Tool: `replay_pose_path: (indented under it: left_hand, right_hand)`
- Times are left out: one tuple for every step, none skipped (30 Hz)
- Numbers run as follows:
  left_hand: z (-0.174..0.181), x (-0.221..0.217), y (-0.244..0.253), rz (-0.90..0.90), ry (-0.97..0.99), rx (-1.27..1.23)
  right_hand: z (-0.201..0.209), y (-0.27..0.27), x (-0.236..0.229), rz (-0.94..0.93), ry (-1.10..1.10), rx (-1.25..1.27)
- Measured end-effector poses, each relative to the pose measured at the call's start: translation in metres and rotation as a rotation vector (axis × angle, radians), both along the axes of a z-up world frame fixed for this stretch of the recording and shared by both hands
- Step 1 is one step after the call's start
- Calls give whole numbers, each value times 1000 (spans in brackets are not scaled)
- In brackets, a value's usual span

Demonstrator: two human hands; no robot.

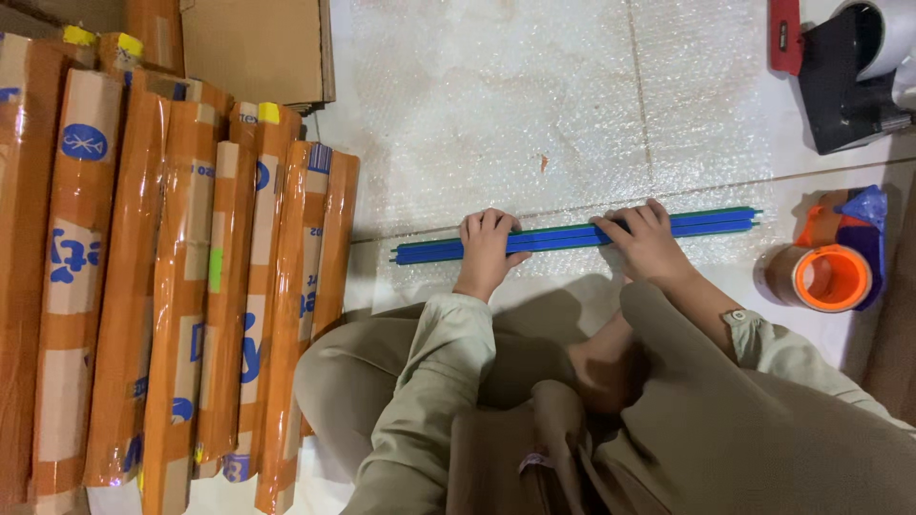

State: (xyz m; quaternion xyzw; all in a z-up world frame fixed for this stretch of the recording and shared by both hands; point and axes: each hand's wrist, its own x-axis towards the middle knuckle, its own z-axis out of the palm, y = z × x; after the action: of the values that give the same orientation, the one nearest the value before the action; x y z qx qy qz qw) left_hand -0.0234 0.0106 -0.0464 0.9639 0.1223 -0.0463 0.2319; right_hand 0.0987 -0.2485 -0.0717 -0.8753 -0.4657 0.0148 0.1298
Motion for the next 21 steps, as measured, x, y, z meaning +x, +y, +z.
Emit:
replay_pose_path:
  left_hand:
    - [3, 0, -1, 11, 11, -20]
    - [6, 1, -3, 21, 22, -39]
    - [7, 0, -3, 19, 23, -40]
    - [9, 0, -4, 20, 18, -45]
    - [11, 0, -4, 22, 13, -50]
    - [11, 0, -5, 22, 14, -51]
    - [11, 0, -5, 25, 13, -52]
    - [11, 1, -6, 29, 13, -54]
    - [9, 1, -5, 29, 13, -54]
    - [8, 1, -5, 29, 17, -54]
    - [6, 0, -4, 29, 22, -54]
    - [5, 0, -4, 28, 22, -54]
    - [5, 1, -3, 27, 27, -62]
    - [4, 1, -3, 27, 32, -69]
    - [5, 1, -3, 26, 32, -68]
    - [5, 2, -3, 30, 34, -82]
    - [5, 2, -3, 35, 37, -97]
    - [5, 2, -2, 34, 38, -96]
    - [5, 2, -2, 32, 42, -98]
    - [4, 2, -2, 29, 46, -100]
    - [7, 2, -1, 28, 47, -100]
  right_hand:
    - [-1, 0, 0, 1, 2, -5]
    - [-1, 0, 0, 2, 4, -11]
    - [-1, -1, 1, 0, 5, -12]
    - [-1, -1, 1, 7, -6, -3]
    - [0, -1, 2, 16, -18, 6]
    - [-2, -1, 2, 15, -17, 6]
    - [-5, -1, 2, 12, -20, 14]
    - [-7, -2, 1, 9, -24, 23]
    - [-6, -2, 1, 8, -24, 22]
    - [-5, -2, 1, 11, -16, 29]
    - [-4, -2, 1, 13, -7, 35]
    - [-8, -2, 2, 13, -7, 34]
    - [-12, -3, 2, 11, -20, 31]
    - [-16, -4, 3, 8, -32, 27]
    - [-10, -2, 2, 8, -32, 27]
    - [-4, -1, 1, 8, -14, 30]
    - [1, 0, 0, 9, 5, 32]
    - [-1, 0, 1, 8, 5, 32]
    - [-4, -1, 2, 15, -2, 37]
    - [-7, -1, 2, 21, -9, 42]
    - [-7, 0, 2, 21, -9, 42]
